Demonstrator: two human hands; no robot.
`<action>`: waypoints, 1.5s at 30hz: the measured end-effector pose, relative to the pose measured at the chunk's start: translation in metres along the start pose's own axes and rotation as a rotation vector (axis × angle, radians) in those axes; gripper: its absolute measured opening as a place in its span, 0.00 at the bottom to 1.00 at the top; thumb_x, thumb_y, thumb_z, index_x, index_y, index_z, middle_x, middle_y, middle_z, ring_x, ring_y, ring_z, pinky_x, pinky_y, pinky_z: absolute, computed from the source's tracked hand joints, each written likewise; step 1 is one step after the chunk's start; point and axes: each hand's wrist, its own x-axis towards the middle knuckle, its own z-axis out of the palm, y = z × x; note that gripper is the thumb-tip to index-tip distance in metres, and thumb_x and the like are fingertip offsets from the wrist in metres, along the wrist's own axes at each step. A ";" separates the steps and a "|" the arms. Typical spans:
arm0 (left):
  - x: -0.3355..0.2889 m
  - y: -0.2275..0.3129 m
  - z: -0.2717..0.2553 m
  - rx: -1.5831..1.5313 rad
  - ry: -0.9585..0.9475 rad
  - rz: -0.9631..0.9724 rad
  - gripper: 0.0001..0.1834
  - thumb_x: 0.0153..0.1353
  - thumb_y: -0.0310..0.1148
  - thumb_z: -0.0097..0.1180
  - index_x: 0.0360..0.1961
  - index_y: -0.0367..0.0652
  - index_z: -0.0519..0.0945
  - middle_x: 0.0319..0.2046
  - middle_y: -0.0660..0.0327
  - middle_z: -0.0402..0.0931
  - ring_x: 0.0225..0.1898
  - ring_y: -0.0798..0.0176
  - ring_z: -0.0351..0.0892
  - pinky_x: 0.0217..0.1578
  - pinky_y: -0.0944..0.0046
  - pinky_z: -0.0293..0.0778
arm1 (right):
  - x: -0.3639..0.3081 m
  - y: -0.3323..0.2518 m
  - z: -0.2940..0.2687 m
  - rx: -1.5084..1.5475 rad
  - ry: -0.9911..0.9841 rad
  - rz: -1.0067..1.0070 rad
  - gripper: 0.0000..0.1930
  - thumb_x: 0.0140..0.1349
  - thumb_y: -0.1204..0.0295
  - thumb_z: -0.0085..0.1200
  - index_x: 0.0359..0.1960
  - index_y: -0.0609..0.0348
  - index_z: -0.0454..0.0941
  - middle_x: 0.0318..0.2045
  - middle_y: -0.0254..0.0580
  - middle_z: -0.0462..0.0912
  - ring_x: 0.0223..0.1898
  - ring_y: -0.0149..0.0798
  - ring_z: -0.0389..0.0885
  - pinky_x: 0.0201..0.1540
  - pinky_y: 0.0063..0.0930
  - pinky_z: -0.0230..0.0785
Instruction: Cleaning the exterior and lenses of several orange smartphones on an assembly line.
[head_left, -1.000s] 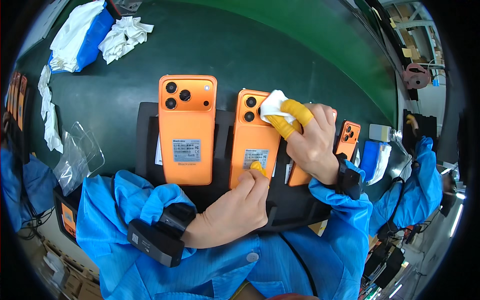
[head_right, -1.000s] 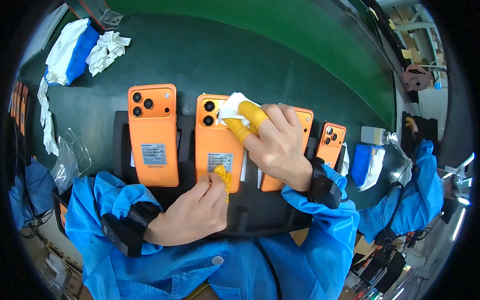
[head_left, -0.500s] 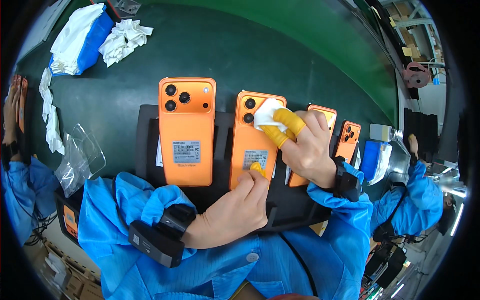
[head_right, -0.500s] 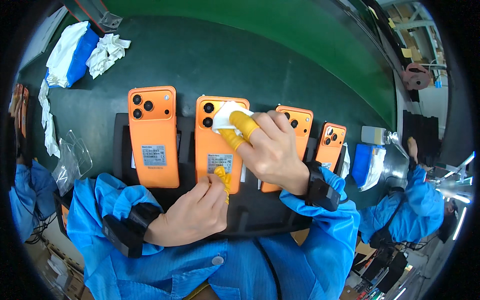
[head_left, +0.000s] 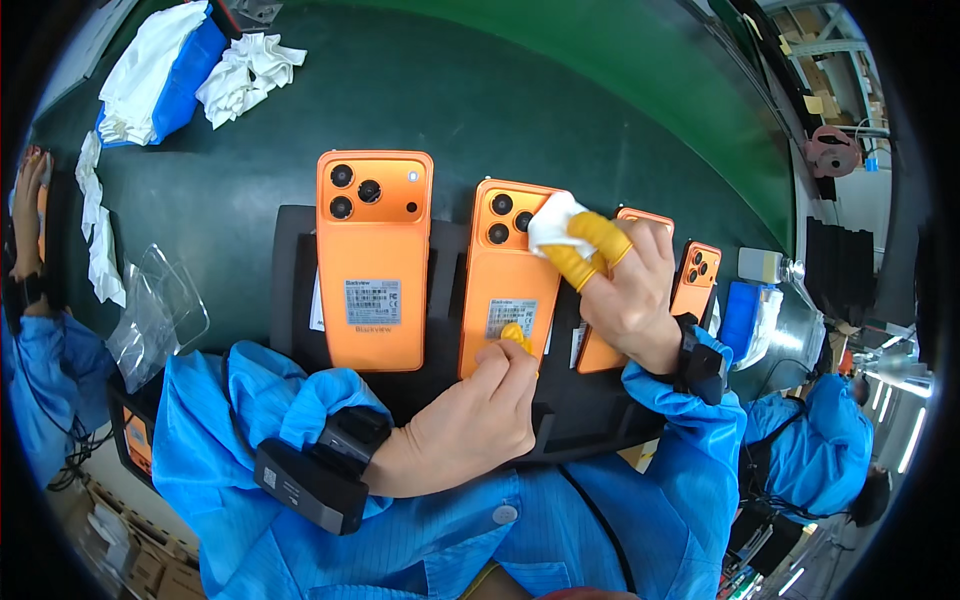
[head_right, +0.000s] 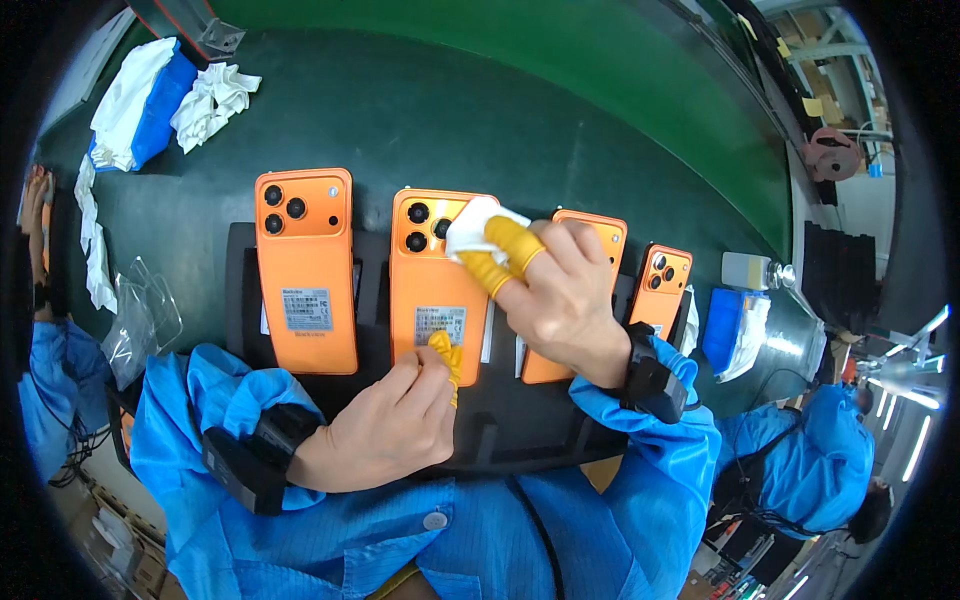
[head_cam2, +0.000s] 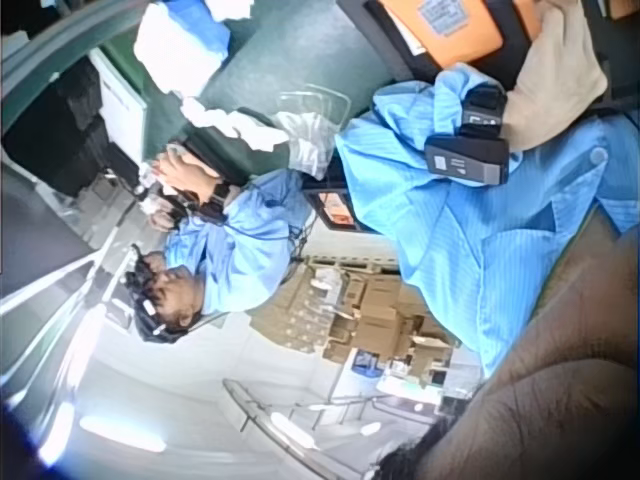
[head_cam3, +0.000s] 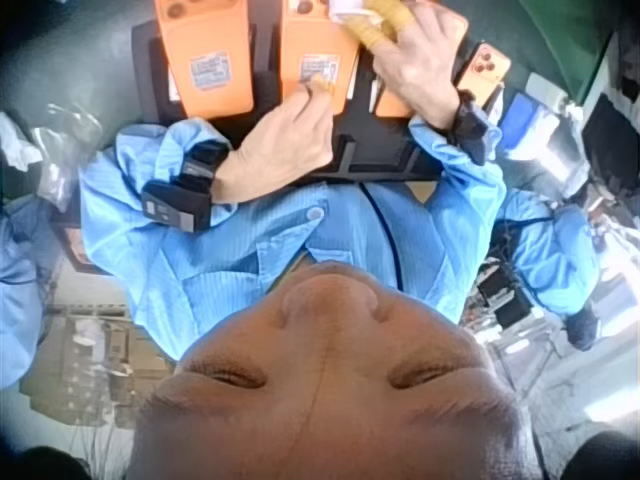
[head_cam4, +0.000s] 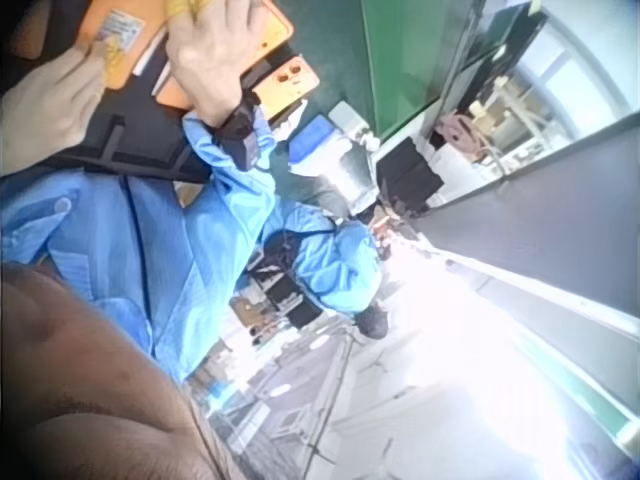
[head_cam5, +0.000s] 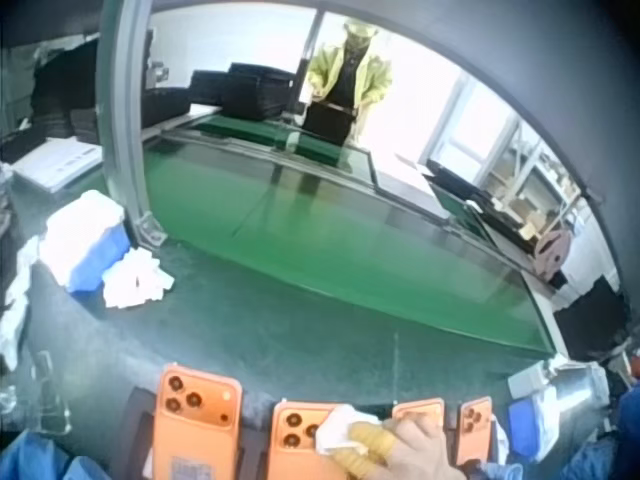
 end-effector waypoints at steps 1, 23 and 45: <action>0.000 0.000 0.001 0.004 -0.004 0.005 0.09 0.51 0.30 0.57 0.26 0.32 0.83 0.29 0.48 0.78 0.40 0.54 0.74 0.39 0.63 0.70 | 0.002 0.002 0.002 -0.003 0.010 0.023 0.16 0.38 0.72 0.58 0.33 0.58 0.85 0.39 0.42 0.80 0.35 0.39 0.74 0.38 0.32 0.64; 0.000 -0.002 0.000 -0.013 -0.014 0.001 0.08 0.52 0.29 0.59 0.27 0.32 0.83 0.30 0.49 0.79 0.41 0.54 0.75 0.40 0.63 0.72 | 0.004 -0.005 0.009 0.046 0.061 0.013 0.16 0.37 0.70 0.59 0.33 0.56 0.85 0.37 0.40 0.80 0.35 0.39 0.74 0.37 0.32 0.64; 0.002 -0.002 -0.002 -0.027 -0.012 -0.008 0.08 0.50 0.28 0.60 0.27 0.32 0.83 0.30 0.48 0.79 0.41 0.54 0.75 0.39 0.64 0.70 | -0.031 0.002 -0.020 -0.075 0.028 0.147 0.19 0.32 0.75 0.59 0.33 0.54 0.86 0.39 0.41 0.80 0.34 0.42 0.74 0.37 0.34 0.63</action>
